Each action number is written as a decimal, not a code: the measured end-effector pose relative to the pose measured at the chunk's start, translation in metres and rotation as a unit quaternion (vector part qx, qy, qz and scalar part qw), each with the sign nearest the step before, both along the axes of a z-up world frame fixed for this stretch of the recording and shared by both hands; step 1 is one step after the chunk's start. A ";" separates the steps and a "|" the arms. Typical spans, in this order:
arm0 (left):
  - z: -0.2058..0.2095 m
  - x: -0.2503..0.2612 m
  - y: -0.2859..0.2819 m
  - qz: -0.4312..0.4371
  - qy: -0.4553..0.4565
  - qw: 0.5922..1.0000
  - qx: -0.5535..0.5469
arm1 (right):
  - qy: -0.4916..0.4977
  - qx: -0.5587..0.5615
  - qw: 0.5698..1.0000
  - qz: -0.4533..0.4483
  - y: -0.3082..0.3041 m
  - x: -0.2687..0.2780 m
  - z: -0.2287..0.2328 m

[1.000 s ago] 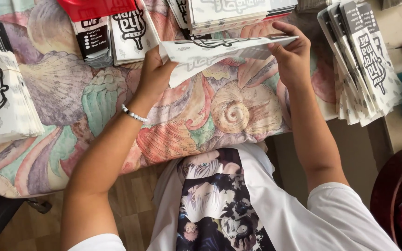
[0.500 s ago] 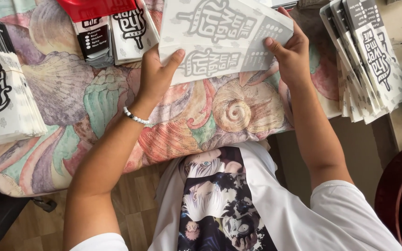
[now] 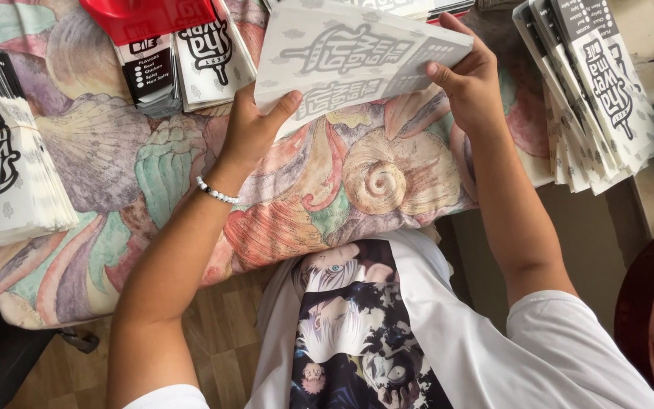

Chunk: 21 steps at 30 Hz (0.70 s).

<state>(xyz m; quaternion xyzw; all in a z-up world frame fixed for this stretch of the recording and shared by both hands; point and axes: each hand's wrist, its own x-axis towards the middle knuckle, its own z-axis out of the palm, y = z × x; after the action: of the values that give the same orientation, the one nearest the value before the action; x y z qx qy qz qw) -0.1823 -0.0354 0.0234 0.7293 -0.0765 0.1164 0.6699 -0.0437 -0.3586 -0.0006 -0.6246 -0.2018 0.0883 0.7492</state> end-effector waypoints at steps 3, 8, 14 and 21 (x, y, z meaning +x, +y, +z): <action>-0.001 0.001 -0.001 -0.003 0.034 0.999 -0.030 | 0.001 0.004 1.000 0.015 0.000 0.000 -0.003; 0.010 -0.004 -0.003 -0.014 -0.001 0.999 -0.036 | -0.011 -0.003 0.999 0.034 0.000 0.001 -0.004; -0.002 0.000 -0.001 0.032 -0.040 0.998 0.046 | -0.031 -0.028 0.999 0.035 0.004 -0.005 0.005; -0.001 -0.001 -0.007 0.062 -0.055 0.995 0.060 | -0.049 -0.042 0.997 0.052 0.002 -0.002 -0.002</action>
<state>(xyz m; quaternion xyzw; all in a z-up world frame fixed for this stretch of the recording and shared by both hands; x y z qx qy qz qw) -0.1832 -0.0423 0.0219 0.7641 -0.0751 0.1927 0.6111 -0.0456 -0.3568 -0.0026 -0.6477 -0.2663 0.1047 0.7061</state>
